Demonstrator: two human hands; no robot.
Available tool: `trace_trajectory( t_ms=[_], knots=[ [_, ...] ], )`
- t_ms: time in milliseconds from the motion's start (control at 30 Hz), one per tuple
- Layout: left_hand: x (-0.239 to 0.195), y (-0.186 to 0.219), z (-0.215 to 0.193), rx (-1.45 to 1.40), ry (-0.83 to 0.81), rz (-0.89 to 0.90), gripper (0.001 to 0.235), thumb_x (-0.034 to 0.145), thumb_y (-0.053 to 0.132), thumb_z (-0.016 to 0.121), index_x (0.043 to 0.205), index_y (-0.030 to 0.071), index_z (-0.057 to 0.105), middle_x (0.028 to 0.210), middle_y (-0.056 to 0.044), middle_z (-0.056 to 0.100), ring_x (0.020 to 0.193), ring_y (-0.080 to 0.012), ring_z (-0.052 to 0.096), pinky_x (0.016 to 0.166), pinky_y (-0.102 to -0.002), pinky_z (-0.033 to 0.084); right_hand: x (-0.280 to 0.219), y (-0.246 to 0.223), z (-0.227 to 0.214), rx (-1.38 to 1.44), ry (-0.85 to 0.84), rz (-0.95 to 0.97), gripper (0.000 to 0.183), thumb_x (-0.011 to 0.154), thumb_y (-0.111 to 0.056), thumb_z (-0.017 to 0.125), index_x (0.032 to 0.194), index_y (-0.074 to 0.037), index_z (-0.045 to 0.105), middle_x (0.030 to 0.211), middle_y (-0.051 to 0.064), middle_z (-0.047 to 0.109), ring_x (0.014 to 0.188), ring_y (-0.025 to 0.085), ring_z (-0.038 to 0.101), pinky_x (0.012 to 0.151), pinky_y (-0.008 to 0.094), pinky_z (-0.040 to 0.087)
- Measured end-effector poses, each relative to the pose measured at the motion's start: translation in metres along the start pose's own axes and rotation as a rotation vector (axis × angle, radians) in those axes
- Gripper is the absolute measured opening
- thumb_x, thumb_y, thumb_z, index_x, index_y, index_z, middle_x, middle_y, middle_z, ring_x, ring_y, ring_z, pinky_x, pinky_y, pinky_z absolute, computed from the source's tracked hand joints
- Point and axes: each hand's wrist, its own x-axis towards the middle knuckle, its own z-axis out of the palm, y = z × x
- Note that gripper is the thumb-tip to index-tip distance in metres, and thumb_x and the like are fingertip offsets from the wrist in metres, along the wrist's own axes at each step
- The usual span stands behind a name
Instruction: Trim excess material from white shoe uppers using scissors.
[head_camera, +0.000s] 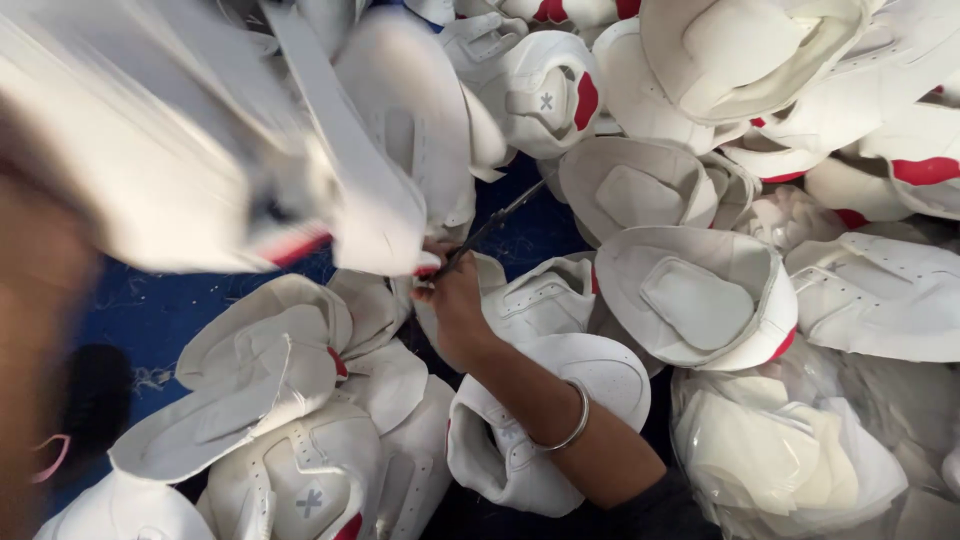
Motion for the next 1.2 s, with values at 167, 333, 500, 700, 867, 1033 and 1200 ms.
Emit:
trace_trajectory(
  t_ms=[167, 333, 500, 700, 867, 1033, 1200],
  knots=[
    [-0.026, -0.129, -0.045, -0.197, 0.068, -0.100, 0.029, 0.112, 0.008, 0.038, 0.137, -0.004, 0.047, 0.136, -0.015, 0.061, 0.125, -0.0270, 0.065, 0.115, -0.047, 0.054, 0.016, 0.006, -0.010, -0.200, 0.110, 0.183, 0.020, 0.102, -0.015, 0.064, 0.108, 0.004, 0.061, 0.095, 0.010, 0.067, 0.081, 0.017, 0.066, 0.072, 0.034, 0.057],
    [-0.047, -0.204, -0.082, -0.281, 0.227, -0.257, 0.035, 0.108, 0.015, 0.051, 0.138, -0.002, 0.046, 0.135, -0.014, 0.061, 0.126, -0.0262, 0.063, 0.108, -0.044, 0.053, 0.014, 0.018, -0.010, -0.414, 0.061, 0.117, 0.023, 0.096, -0.010, 0.068, 0.113, -0.002, 0.055, 0.097, 0.012, 0.063, 0.080, 0.019, 0.059, 0.069, 0.034, 0.050],
    [-0.052, -0.206, -0.075, -0.227, 0.306, -0.524, 0.062, 0.091, 0.023, 0.073, 0.143, 0.004, 0.044, 0.133, -0.013, 0.062, 0.124, -0.0279, 0.062, 0.102, -0.048, 0.055, 0.002, -0.002, 0.000, -0.672, 0.040, 0.059, 0.027, 0.090, -0.006, 0.072, 0.112, -0.004, 0.058, 0.101, 0.006, 0.066, 0.088, 0.015, 0.063, 0.077, 0.029, 0.052],
    [-0.057, -0.195, -0.076, -0.242, 0.129, -0.771, 0.084, 0.069, 0.020, 0.082, 0.146, 0.005, 0.052, 0.129, -0.013, 0.068, 0.124, -0.0312, 0.063, 0.094, -0.056, 0.057, 0.008, -0.006, -0.004, -0.643, 0.087, 0.074, 0.026, 0.088, -0.006, 0.071, 0.110, -0.005, 0.059, 0.099, 0.005, 0.065, 0.086, 0.014, 0.062, 0.074, 0.030, 0.051],
    [-0.061, -0.154, -0.100, -0.086, 0.050, -0.348, 0.075, 0.073, 0.013, 0.080, 0.144, 0.004, 0.058, 0.122, -0.014, 0.071, 0.119, -0.0296, 0.066, 0.097, -0.046, 0.056, 0.006, -0.010, -0.001, -0.530, 0.068, 0.058, 0.027, 0.092, -0.018, 0.074, 0.109, -0.007, 0.056, 0.095, 0.003, 0.063, 0.082, 0.013, 0.059, 0.073, 0.029, 0.050],
    [-0.062, -0.176, -0.122, 0.032, 0.037, -0.135, 0.064, 0.083, 0.013, 0.079, 0.141, -0.005, 0.059, 0.122, -0.017, 0.072, 0.120, -0.0314, 0.067, 0.103, -0.046, 0.054, 0.004, -0.018, 0.004, -0.384, 0.090, 0.010, 0.026, 0.095, -0.027, 0.072, 0.103, -0.009, 0.055, 0.089, 0.002, 0.064, 0.077, 0.010, 0.059, 0.070, 0.028, 0.050],
    [-0.057, -0.188, -0.118, 0.031, 0.127, -0.257, 0.062, 0.084, 0.021, 0.081, 0.135, -0.007, 0.060, 0.121, -0.020, 0.072, 0.120, -0.0334, 0.068, 0.105, -0.047, 0.052, -0.013, -0.039, 0.016, -0.273, -0.051, 0.008, 0.033, 0.098, -0.042, 0.065, 0.090, -0.011, 0.056, 0.079, 0.001, 0.064, 0.066, 0.010, 0.063, 0.057, 0.028, 0.048]
  ],
)
